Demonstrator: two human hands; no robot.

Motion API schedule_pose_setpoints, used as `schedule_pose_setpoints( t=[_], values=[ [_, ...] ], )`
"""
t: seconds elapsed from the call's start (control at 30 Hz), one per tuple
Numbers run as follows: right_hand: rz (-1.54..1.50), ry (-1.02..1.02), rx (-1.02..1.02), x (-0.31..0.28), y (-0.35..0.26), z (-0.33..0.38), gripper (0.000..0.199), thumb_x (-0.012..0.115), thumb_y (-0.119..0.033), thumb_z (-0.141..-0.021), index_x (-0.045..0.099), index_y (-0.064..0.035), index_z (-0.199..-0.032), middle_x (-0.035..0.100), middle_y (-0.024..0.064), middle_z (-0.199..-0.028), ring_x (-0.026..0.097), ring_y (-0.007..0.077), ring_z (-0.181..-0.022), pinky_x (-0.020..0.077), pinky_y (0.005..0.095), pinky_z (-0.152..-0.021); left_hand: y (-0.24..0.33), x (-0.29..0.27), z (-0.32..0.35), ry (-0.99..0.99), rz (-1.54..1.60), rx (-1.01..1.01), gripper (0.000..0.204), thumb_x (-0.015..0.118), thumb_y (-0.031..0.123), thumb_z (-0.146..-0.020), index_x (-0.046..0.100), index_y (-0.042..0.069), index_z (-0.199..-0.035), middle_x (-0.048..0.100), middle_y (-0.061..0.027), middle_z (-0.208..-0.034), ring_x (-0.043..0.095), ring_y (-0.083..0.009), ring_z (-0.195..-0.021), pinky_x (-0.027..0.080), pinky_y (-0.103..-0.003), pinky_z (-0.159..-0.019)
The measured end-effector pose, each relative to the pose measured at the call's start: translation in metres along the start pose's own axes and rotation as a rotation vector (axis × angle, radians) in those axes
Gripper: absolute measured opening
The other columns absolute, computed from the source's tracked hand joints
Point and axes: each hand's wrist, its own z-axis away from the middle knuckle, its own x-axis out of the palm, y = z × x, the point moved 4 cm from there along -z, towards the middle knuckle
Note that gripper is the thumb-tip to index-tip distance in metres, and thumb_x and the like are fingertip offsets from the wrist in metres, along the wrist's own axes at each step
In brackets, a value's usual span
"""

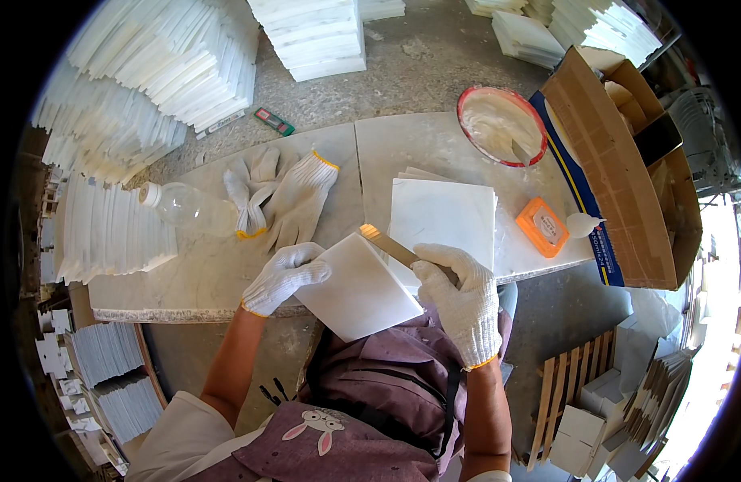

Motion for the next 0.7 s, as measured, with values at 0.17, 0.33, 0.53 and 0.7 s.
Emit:
schedule_pose_setpoints(
  t=[0.17,0.33,0.53,0.7],
  values=[
    [0.051,0.019,-0.054,-0.002,-0.001,0.000,0.022,0.068,-0.005,-0.085,0.071,0.0001,-0.107,0.069,0.0055,-0.082,0.060,0.0082,-0.066,0.0495,0.0227,-0.062,0.001,0.000,0.000,-0.002,0.006,-0.011,0.030,0.070,0.028,-0.090,0.068,0.001,-0.103,0.061,0.0010,-0.093,0.054,-0.0071,-0.088,0.043,-0.024,-0.080],
    [0.014,0.033,-0.046,-0.005,-0.001,-0.002,0.023,0.069,-0.006,-0.086,0.071,0.0007,-0.107,0.068,0.0039,-0.081,0.059,0.0076,-0.065,0.0480,0.0220,-0.061,0.002,0.001,-0.001,0.002,0.002,-0.003,0.030,0.069,0.028,-0.090,0.067,0.001,-0.102,0.062,0.0017,-0.091,0.054,-0.0065,-0.086,0.043,-0.024,-0.080],
    [0.121,0.307,-0.163,-0.052,0.001,-0.044,0.022,0.066,-0.013,-0.090,0.071,-0.0002,-0.107,0.065,0.0034,-0.076,0.055,0.0052,-0.061,0.0419,0.0212,-0.055,0.002,-0.001,-0.004,0.001,-0.043,-0.048,0.028,0.067,0.027,-0.091,0.066,0.001,-0.101,0.063,0.0022,-0.089,0.054,-0.0066,-0.084,0.044,-0.024,-0.079],
    [0.518,0.474,-0.477,-0.086,-0.008,-0.103,0.023,0.065,-0.017,-0.088,0.071,-0.0019,-0.104,0.070,0.0117,-0.087,0.065,0.0193,-0.073,0.0503,0.0312,-0.067,-0.003,-0.003,-0.009,-0.034,0.019,-0.034,0.027,0.067,0.027,-0.092,0.066,0.001,-0.101,0.063,0.0024,-0.088,0.055,-0.0062,-0.083,0.044,-0.023,-0.078]
  ],
)
